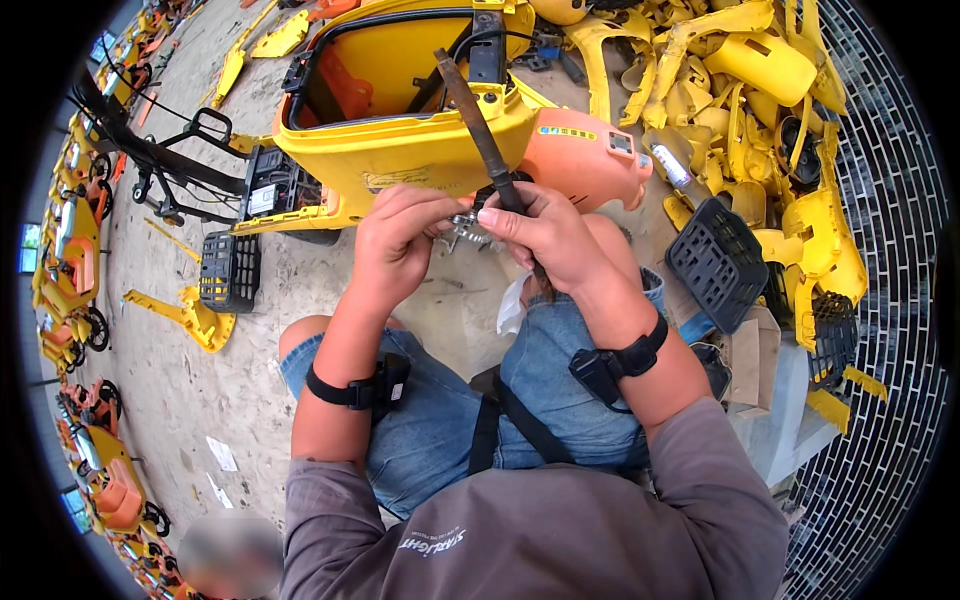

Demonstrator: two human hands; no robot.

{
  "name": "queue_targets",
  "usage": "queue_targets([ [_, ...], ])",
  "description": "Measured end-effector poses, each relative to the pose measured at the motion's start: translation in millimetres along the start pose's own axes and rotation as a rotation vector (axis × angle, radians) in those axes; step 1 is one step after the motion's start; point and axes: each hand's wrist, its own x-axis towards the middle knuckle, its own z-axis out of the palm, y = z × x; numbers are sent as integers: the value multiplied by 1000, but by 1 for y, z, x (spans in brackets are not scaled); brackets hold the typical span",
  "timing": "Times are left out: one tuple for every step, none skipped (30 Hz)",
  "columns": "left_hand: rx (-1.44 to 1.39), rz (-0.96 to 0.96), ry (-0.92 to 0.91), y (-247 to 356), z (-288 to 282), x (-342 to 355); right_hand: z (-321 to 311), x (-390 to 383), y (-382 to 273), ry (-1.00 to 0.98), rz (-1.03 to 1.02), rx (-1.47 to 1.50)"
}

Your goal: The person connects a metal chain to a component of a yellow scooter using a screwdriver and a metal rod while sitting on the floor.

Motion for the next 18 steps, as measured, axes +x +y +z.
queue_targets([
  [-2,19,7,-1,0,0,-1,-1,-1,-5,-13,-35],
  [-5,39,13,-2,1,1,1,-2,-4,-2,-56,-62],
  [-6,46,10,-3,0,0,4,-4,-7,0,-98,-88],
  [-8,53,8,-5,-1,0,6,-6,-9,3,-140,-113],
  [-9,60,5,-6,-2,0,6,-6,-10,0,-142,-133],
  [-42,51,-11,-6,-2,0,5,-7,-11,0,-146,-153],
  [-74,42,-26,-5,-3,1,4,-8,-12,-1,-149,-173],
  [-107,33,-42,-3,-4,1,4,-7,-12,-5,-156,-172],
  [-105,15,-55,0,-5,2,3,-7,-11,-8,-163,-172],
  [-103,-4,-69,4,-6,2,3,-6,-11,-11,-170,-171],
  [-102,-22,-83,7,-7,3,3,-8,-13,-11,-157,-164],
  [-88,-29,-64,9,-7,3,4,-8,-17,-15,-145,-157],
  [-73,-36,-46,12,-5,3,5,-9,-18,-18,-133,-150],
  [-58,-42,-28,14,-4,4,4,-8,-17,-23,-131,-128],
  [-47,-22,-22,18,-4,6,2,-8,-17,-26,-131,-110],
  [-36,-1,-16,21,-5,9,1,-7,-18,-29,-131,-91],
  [-26,20,-10,23,-5,10,1,-8,-19,-29,-131,-87],
  [-18,34,5,22,-4,10,2,-9,-20,-32,-131,-83],
])
